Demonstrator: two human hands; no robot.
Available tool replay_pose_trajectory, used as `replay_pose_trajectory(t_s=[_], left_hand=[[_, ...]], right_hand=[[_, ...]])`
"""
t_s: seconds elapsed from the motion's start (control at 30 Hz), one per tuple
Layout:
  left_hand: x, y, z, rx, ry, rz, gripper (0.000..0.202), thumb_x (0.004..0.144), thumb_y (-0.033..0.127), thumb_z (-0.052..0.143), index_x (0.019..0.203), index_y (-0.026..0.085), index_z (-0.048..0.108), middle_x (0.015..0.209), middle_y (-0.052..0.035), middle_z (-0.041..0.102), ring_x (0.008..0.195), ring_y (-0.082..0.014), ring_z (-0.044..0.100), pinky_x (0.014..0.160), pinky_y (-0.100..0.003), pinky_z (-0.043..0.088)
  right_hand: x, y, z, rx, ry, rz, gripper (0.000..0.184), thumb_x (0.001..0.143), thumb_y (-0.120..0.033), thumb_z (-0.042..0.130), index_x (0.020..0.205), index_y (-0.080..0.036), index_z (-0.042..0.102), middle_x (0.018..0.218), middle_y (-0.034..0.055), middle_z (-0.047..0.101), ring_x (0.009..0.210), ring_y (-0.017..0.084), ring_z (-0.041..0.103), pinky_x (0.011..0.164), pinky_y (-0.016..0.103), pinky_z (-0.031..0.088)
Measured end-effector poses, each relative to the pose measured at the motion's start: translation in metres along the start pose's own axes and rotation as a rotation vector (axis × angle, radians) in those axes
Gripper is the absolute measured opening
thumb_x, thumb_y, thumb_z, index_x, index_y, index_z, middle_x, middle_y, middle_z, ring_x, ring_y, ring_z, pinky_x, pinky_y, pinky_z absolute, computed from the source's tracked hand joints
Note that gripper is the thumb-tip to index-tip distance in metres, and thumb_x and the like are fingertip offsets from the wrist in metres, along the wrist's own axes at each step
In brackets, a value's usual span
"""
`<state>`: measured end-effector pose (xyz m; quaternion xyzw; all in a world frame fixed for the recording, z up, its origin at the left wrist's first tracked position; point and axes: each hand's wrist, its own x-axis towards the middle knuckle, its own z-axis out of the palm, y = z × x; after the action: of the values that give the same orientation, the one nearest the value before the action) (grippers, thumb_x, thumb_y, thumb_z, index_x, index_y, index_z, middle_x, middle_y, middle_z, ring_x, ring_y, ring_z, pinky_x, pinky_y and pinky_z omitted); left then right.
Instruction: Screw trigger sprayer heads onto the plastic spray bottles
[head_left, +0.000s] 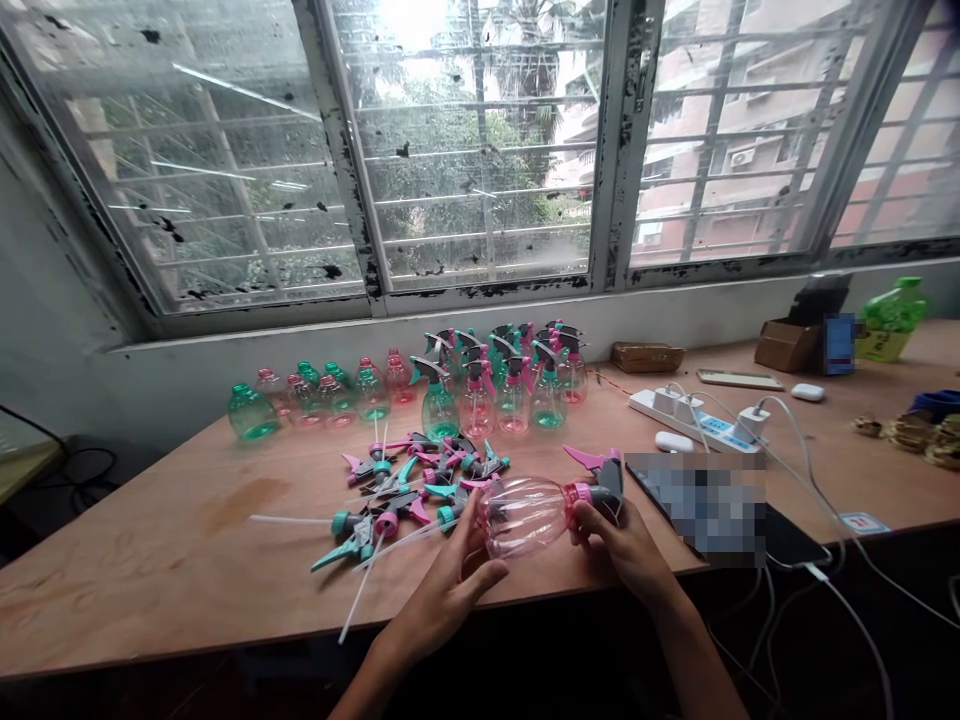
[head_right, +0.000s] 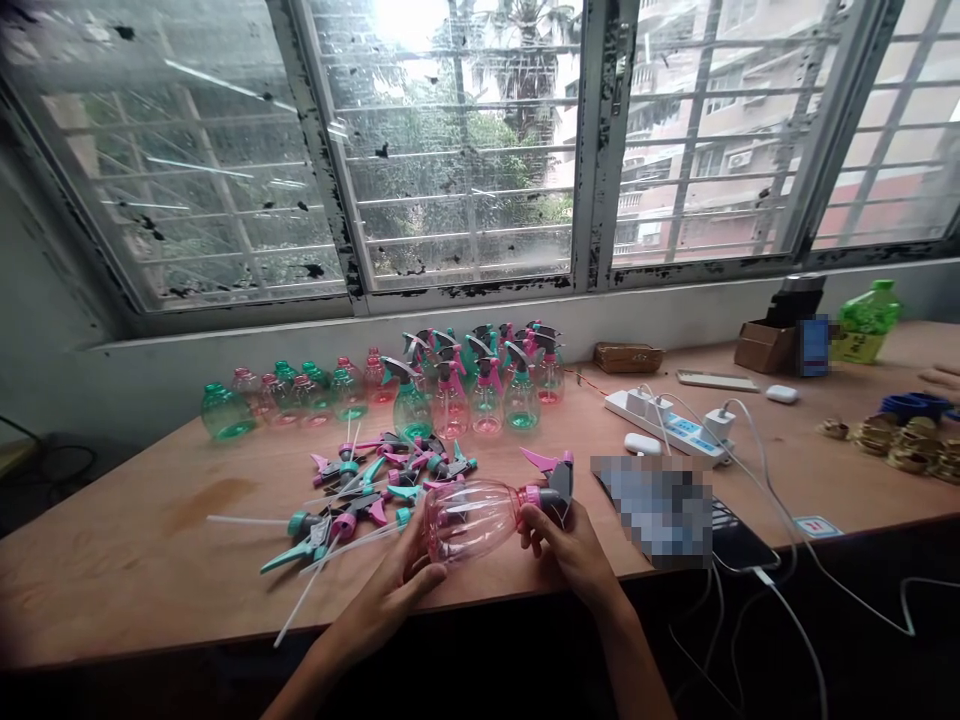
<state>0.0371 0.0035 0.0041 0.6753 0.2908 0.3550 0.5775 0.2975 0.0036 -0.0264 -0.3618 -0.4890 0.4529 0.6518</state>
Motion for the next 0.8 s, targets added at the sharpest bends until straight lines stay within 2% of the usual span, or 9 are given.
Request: replay_pose_trajectory(t_s=[0.13, 0.3, 0.47, 0.53, 0.63, 0.8], left_hand=[[0.0018, 0.0001, 0.0002, 0.025, -0.008, 0.017, 0.093, 0.094, 0.044, 0.069, 0.164, 0.035, 0.008, 0.174, -0.0063, 0.015, 0.157, -0.0340, 0.025, 0.127, -0.050, 0.026], [0.0019, -0.0028, -0.0003, 0.097, 0.017, 0.020, 0.099, 0.092, 0.040, 0.072, 0.163, 0.041, 0.003, 0.174, -0.0052, 0.013, 0.152, -0.0332, 0.037, 0.125, -0.052, 0.031], [-0.0004, -0.0029, -0.0007, 0.141, 0.031, 0.014, 0.111, 0.085, 0.038, 0.080, 0.162, 0.042, 0.000, 0.174, -0.0051, 0.012, 0.155, -0.0348, 0.028, 0.127, -0.053, 0.022], [-0.0007, -0.0023, -0.0009, 0.109, 0.016, 0.012, 0.110, 0.086, 0.041, 0.079, 0.163, 0.039, 0.000, 0.174, -0.0074, 0.014, 0.155, -0.0361, 0.029, 0.127, -0.054, 0.023], [0.0003, -0.0013, -0.0006, 0.064, -0.009, 0.004, 0.096, 0.094, 0.045, 0.069, 0.164, 0.036, 0.003, 0.173, -0.0078, 0.018, 0.155, -0.0359, 0.030, 0.126, -0.056, 0.027], [0.0034, -0.0035, -0.0004, 0.110, -0.008, 0.031, 0.096, 0.093, 0.039, 0.072, 0.163, 0.040, 0.006, 0.174, -0.0052, 0.013, 0.153, -0.0346, 0.035, 0.125, -0.052, 0.033]], right_hand=[[-0.0005, 0.0001, 0.0001, 0.006, -0.007, -0.001, 0.033, 0.085, -0.050, 0.080, 0.086, -0.018, 0.070, 0.067, 0.0028, 0.069, 0.056, 0.017, 0.064, 0.048, 0.026, 0.048], [-0.0014, 0.0000, 0.0008, 0.050, 0.014, -0.007, 0.038, 0.086, -0.050, 0.079, 0.106, -0.019, 0.069, 0.068, 0.0007, 0.069, 0.055, 0.018, 0.063, 0.046, 0.026, 0.047], [-0.0014, 0.0001, 0.0006, 0.042, 0.014, 0.001, 0.039, 0.085, -0.051, 0.079, 0.106, -0.020, 0.069, 0.067, 0.0001, 0.068, 0.055, 0.018, 0.063, 0.047, 0.027, 0.047], [-0.0014, 0.0001, 0.0003, 0.038, 0.005, -0.002, 0.038, 0.086, -0.051, 0.079, 0.105, -0.020, 0.069, 0.067, 0.0002, 0.068, 0.056, 0.018, 0.062, 0.047, 0.027, 0.047], [-0.0016, 0.0001, 0.0000, 0.028, -0.010, -0.005, 0.034, 0.087, -0.051, 0.078, 0.098, -0.020, 0.070, 0.067, 0.0005, 0.068, 0.056, 0.018, 0.062, 0.048, 0.027, 0.047], [-0.0015, -0.0008, 0.0004, 0.027, 0.002, -0.017, 0.032, 0.087, -0.050, 0.078, 0.093, -0.020, 0.070, 0.066, 0.0004, 0.066, 0.056, 0.018, 0.062, 0.048, 0.027, 0.047]])
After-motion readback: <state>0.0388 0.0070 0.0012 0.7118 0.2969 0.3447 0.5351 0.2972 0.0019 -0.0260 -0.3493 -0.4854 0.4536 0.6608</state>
